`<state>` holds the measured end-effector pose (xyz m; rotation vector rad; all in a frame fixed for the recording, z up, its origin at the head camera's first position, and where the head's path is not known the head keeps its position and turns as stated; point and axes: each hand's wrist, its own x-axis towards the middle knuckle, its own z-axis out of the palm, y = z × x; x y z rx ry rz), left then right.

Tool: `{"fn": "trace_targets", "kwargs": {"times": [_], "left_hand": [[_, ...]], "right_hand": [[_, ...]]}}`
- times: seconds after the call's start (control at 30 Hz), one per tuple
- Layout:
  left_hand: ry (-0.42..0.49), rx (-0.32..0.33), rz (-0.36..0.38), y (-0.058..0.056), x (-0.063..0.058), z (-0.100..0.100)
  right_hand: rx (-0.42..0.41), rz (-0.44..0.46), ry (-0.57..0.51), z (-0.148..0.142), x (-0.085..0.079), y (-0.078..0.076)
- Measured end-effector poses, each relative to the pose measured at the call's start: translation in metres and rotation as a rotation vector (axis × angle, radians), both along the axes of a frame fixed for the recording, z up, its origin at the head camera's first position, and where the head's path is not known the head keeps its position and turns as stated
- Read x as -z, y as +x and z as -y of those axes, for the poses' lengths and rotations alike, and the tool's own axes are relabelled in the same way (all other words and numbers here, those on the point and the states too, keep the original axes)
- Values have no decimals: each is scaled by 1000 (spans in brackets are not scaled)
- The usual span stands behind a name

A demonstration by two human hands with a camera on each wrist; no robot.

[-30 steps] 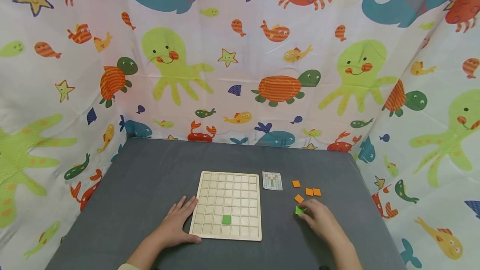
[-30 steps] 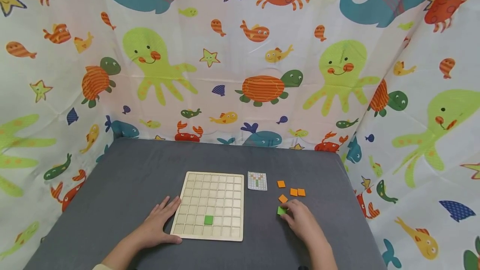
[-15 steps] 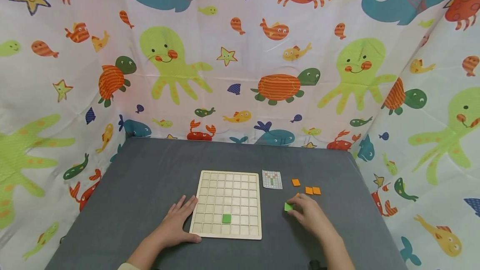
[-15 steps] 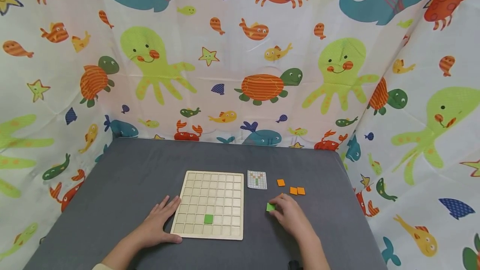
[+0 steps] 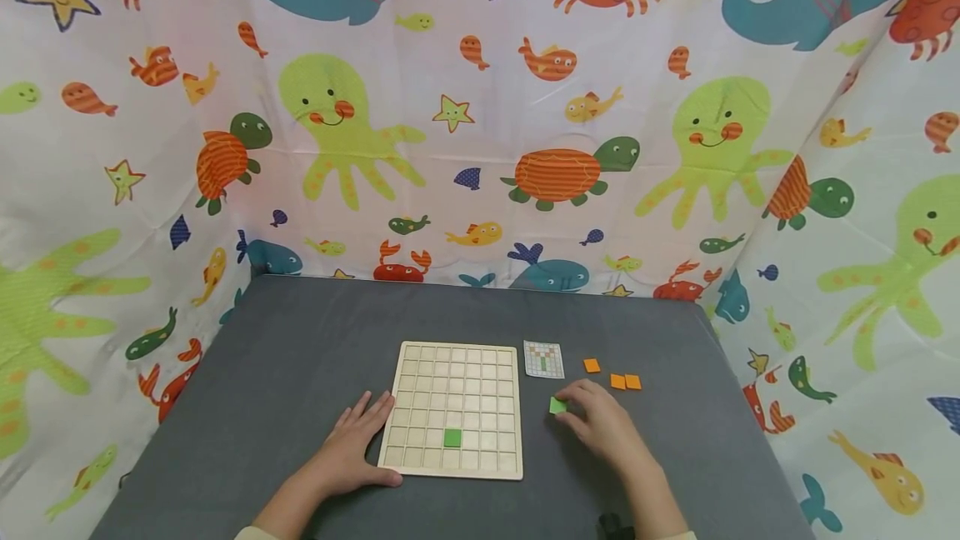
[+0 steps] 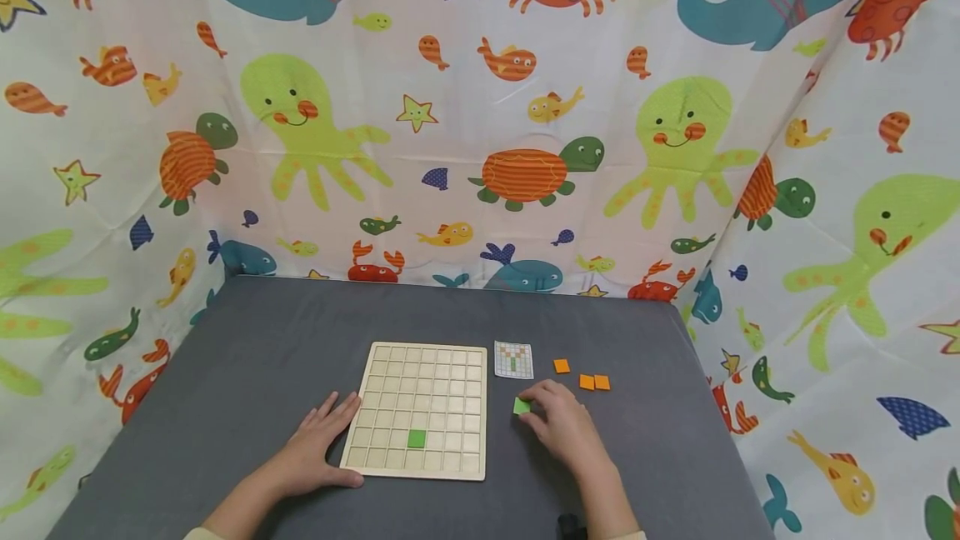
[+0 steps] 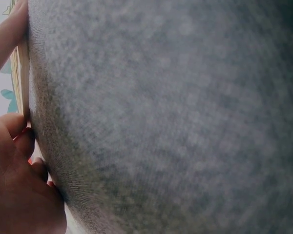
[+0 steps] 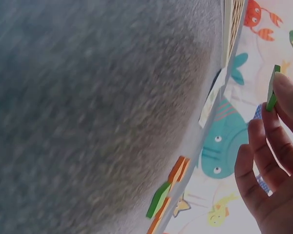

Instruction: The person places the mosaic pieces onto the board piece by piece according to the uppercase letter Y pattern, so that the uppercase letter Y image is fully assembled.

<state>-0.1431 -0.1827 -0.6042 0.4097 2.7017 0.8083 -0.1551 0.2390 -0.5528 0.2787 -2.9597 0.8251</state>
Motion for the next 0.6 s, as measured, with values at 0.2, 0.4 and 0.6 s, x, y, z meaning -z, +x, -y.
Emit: {"fn": "trace_targets", "kwargs": {"times": [0.2, 0.4, 0.6], "left_hand": [[-21, -4, 15, -2, 3, 1], [-14, 5, 18, -5, 3, 1], [-14, 2, 10, -3, 4, 2]], "right_hand": [[-2, -12, 7, 10, 0, -5], [-19, -30, -15, 19, 4, -12], [-47, -20, -17, 31, 8, -15]]}}
